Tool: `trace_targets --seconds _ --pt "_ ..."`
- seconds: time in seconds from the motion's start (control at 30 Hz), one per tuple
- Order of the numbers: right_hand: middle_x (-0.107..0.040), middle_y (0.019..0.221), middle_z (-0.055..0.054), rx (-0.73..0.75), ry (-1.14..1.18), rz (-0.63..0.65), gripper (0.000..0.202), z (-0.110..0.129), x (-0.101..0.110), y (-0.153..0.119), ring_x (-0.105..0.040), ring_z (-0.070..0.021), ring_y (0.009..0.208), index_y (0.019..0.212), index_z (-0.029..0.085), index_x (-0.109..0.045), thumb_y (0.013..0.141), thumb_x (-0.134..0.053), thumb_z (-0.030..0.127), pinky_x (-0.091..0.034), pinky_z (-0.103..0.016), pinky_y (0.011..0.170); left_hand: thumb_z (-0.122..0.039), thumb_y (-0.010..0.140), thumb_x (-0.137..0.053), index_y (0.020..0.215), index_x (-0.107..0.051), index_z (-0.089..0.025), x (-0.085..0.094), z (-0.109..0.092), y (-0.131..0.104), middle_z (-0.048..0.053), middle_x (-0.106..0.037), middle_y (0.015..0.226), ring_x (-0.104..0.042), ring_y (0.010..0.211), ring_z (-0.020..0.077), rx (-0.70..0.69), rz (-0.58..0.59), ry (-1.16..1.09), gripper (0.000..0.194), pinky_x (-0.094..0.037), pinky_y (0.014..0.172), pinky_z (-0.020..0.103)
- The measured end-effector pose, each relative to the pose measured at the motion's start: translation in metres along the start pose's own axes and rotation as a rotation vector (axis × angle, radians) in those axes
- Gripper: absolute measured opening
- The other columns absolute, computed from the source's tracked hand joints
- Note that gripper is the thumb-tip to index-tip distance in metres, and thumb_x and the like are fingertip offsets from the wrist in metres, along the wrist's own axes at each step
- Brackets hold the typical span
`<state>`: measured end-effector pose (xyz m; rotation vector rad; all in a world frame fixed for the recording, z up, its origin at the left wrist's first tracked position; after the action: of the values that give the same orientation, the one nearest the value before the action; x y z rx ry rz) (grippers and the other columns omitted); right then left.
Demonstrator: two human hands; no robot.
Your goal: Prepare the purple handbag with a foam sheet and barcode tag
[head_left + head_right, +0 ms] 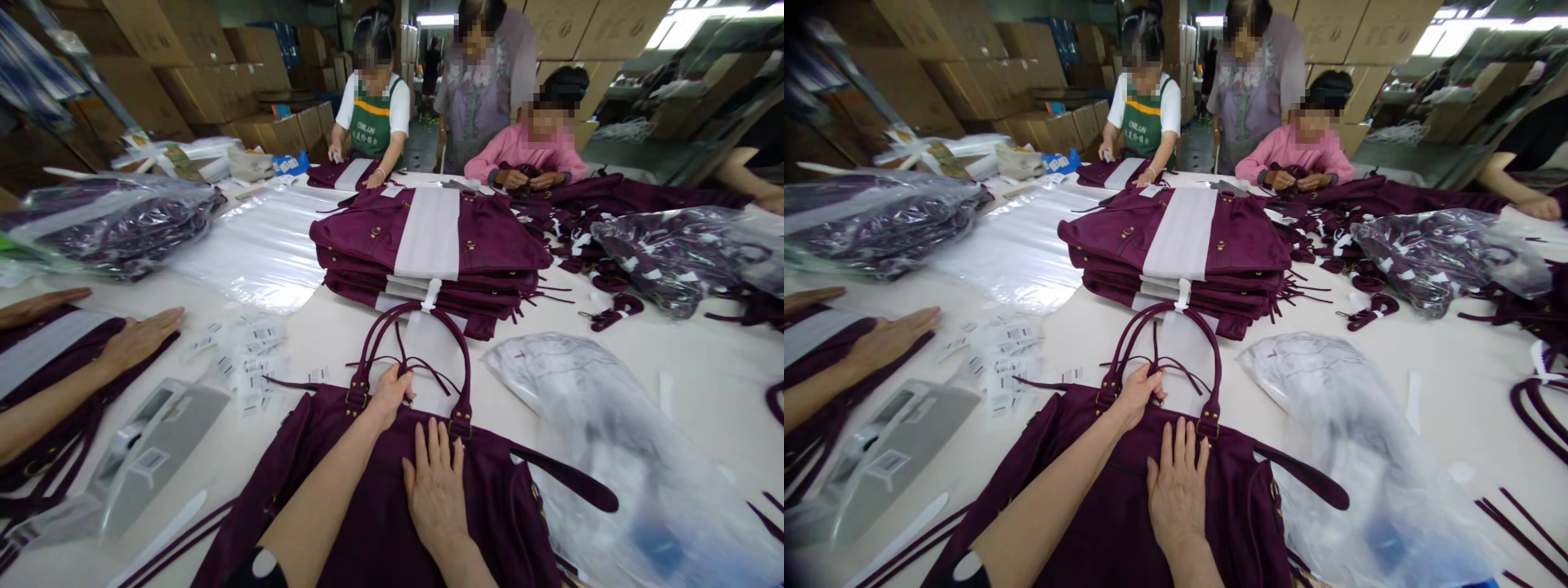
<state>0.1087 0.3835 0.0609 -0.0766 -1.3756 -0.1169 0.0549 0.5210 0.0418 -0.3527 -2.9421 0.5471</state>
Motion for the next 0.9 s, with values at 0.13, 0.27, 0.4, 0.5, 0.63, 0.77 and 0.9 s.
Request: trace_targets --seconds 0.13,0.27,0.4,0.5,0.63,0.77,0.9 --pt "-0.03 0.138 -0.016 -0.01 -0.012 0.082 0.051 0.001 -0.005 -0.001 -0.025 -0.0314 0.128 0.129 0.013 -0.041 0.085 -0.04 0.038 -0.015 -0.053 0.104 -0.036 0.075 -0.045 0.071 -0.041 -0.018 -0.002 0.0 0.006 -0.01 -0.031 0.048 -0.031 0.038 0.0043 0.012 0.014 -0.079 0.019 -0.039 0.044 0.018" --pt "-0.03 0.138 -0.017 -0.015 -0.022 0.093 0.051 0.001 -0.004 -0.004 -0.024 -0.0307 0.129 0.13 0.013 -0.039 0.086 -0.037 0.038 -0.015 -0.052 0.104 -0.024 0.079 -0.04 0.07 -0.039 -0.019 0.0 0.001 0.012 -0.01 -0.03 0.048 -0.03 0.036 0.0043 0.03 0.036 -0.001 0.011 -0.037 0.043 0.018" --pt "-0.029 0.138 -0.017 -0.015 -0.011 0.08 0.052 0.0 -0.004 -0.003 -0.023 -0.0304 0.129 0.13 0.013 -0.038 0.085 -0.037 0.039 -0.015 -0.052 0.105 -0.015 0.079 -0.038 0.064 -0.036 -0.02 0.008 -0.003 0.017 -0.008 -0.033 0.046 -0.034 0.039 0.0066 0.009 0.067 0.2 0.015 -0.034 0.045 0.02" --pt "-0.029 0.138 -0.017 -0.019 0.003 0.064 0.052 -0.001 -0.003 -0.003 -0.024 -0.0307 0.128 0.13 0.013 -0.039 0.085 -0.038 0.039 -0.014 -0.052 0.105 -0.012 0.077 -0.043 0.062 -0.036 -0.02 0.018 -0.011 0.018 -0.008 -0.034 0.045 -0.036 0.041 0.0079 -0.03 0.092 0.386 0.019 -0.031 0.047 0.021" --pt "-0.03 0.138 -0.018 -0.016 0.016 0.04 0.052 -0.001 -0.001 -0.004 -0.025 -0.0304 0.128 0.129 0.012 -0.039 0.085 -0.04 0.039 -0.015 -0.051 0.105 -0.013 0.079 -0.043 0.065 -0.04 -0.02 0.032 -0.019 0.017 -0.007 -0.035 0.046 -0.037 0.045 0.0091 -0.072 0.105 0.598 0.016 -0.029 0.051 0.022" --pt "-0.03 0.138 -0.018 -0.018 0.028 0.03 0.052 0.0 -0.001 -0.005 -0.024 -0.0304 0.128 0.129 0.012 -0.04 0.085 -0.04 0.038 -0.016 -0.052 0.105 -0.013 0.08 -0.042 0.074 -0.045 -0.02 0.037 -0.019 0.017 -0.005 -0.042 0.051 -0.043 0.052 0.0113 -0.11 0.121 0.771 0.01 -0.03 0.056 0.023" --pt "-0.031 0.138 -0.017 -0.016 0.055 0.039 0.051 -0.001 -0.001 -0.003 -0.025 -0.03 0.128 0.129 0.013 -0.041 0.085 -0.04 0.039 -0.017 -0.051 0.105 -0.012 0.082 -0.039 0.084 -0.048 -0.019 0.042 -0.015 0.017 0.001 -0.053 0.063 -0.051 0.063 0.0143 -0.117 0.107 0.909 0.012 -0.033 0.061 0.024"
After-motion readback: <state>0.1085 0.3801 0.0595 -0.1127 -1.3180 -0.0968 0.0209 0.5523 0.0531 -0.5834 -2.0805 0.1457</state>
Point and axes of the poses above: each hand's wrist, its own y-axis towards the middle knuckle, its own x-axis out of the back of the hand, z = x × y, the point moved 8 cm from there along y, towards the middle knuckle
